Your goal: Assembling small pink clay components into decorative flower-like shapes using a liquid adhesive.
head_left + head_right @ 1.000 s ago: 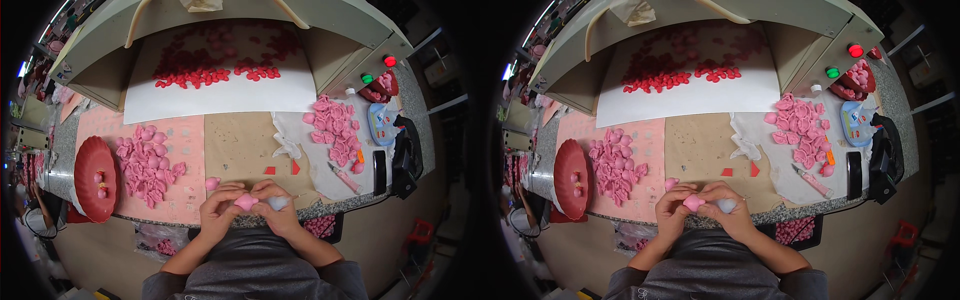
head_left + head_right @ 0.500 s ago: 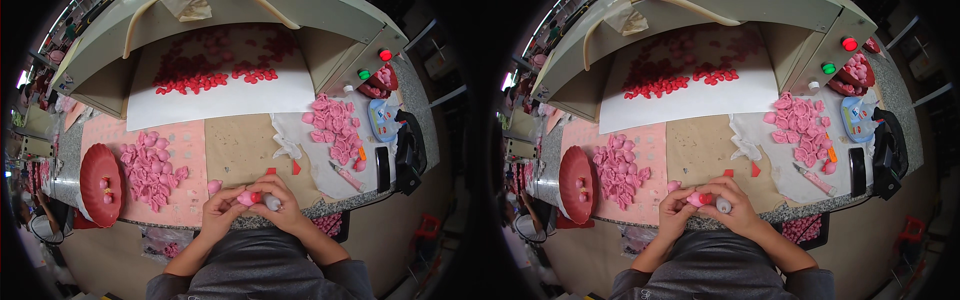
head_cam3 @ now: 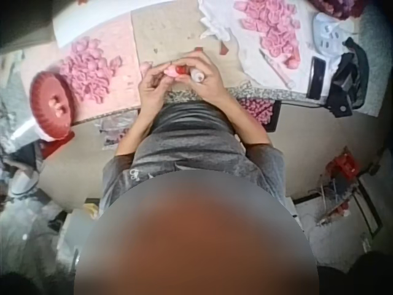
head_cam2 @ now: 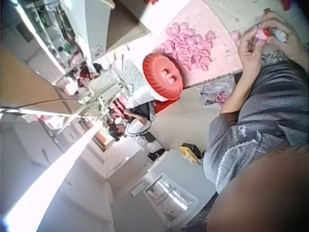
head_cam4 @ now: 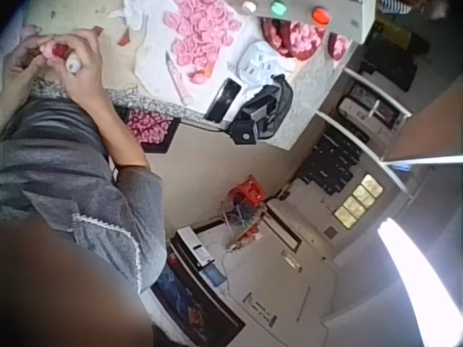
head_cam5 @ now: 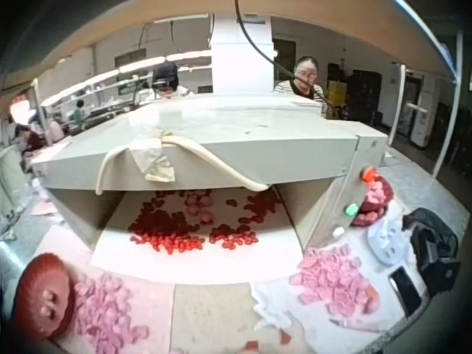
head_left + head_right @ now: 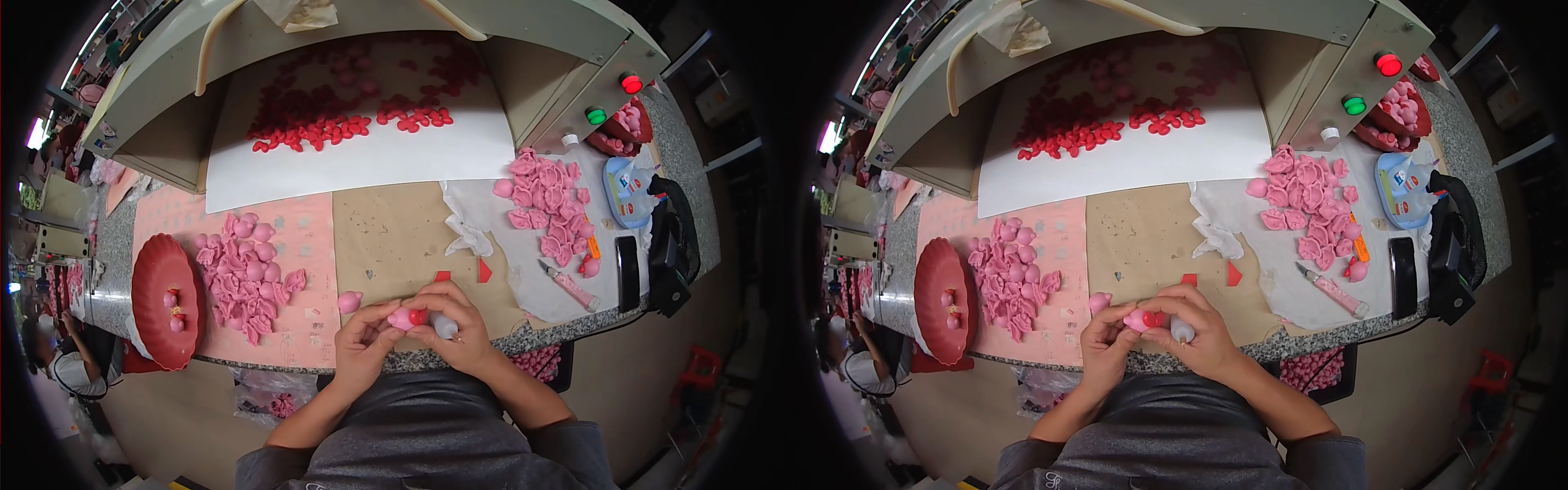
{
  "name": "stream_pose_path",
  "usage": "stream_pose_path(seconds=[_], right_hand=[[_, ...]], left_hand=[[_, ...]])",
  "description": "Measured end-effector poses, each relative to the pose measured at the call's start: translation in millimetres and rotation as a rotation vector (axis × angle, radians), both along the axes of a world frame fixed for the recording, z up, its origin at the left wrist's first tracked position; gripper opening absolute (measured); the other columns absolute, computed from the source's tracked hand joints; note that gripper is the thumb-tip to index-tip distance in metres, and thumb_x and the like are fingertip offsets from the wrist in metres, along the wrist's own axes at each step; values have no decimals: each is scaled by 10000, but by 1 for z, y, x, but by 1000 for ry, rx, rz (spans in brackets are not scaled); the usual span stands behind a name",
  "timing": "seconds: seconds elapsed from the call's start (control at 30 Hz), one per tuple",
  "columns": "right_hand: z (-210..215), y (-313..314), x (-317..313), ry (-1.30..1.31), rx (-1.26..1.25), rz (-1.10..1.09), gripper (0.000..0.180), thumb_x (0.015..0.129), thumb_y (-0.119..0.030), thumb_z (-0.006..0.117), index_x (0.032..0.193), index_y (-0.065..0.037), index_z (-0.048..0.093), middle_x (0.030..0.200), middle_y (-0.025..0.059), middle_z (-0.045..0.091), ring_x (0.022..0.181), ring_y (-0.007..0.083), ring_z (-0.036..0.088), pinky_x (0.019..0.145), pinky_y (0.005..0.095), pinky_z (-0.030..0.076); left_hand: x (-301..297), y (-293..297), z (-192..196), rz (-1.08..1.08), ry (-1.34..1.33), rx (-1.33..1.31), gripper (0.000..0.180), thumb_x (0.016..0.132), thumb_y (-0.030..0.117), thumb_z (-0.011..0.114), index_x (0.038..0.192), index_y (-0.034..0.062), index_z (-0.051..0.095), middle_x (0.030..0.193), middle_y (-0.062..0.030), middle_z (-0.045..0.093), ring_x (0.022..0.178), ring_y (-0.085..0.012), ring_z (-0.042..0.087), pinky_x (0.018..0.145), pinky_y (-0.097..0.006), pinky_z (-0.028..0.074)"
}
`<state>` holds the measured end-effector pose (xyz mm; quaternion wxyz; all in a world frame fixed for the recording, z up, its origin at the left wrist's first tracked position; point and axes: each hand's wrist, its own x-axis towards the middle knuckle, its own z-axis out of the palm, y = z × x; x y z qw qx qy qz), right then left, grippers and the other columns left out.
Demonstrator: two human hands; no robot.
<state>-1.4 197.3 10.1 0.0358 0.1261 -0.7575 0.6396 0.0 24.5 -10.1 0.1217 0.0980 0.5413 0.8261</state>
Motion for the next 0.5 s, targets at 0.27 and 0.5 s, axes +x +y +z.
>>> stream_pose_path(seconds=[0.27, 0.5], right_hand=[[-5, -6, 5, -69, -144, -120, 353, 711, -40, 724, 1041, -35, 600, 1009, 85, 485, 881, 182, 529, 777, 271, 434], [2, -4, 2, 35, 31, -86, 346, 717, -45, 717, 1042, -36, 598, 1002, 93, 512, 865, 188, 550, 738, 280, 458]], left_hand=[[-5, 7, 15, -118, -454, 339, 291, 876, 23, 542, 1162, 19, 482, 1195, -105, 524, 1104, -176, 516, 925, -311, 426], [-9, 1, 7, -112, -331, 187, 271, 867, 21, 556, 1130, 9, 493, 1131, -96, 555, 1072, -163, 533, 912, -290, 428]])
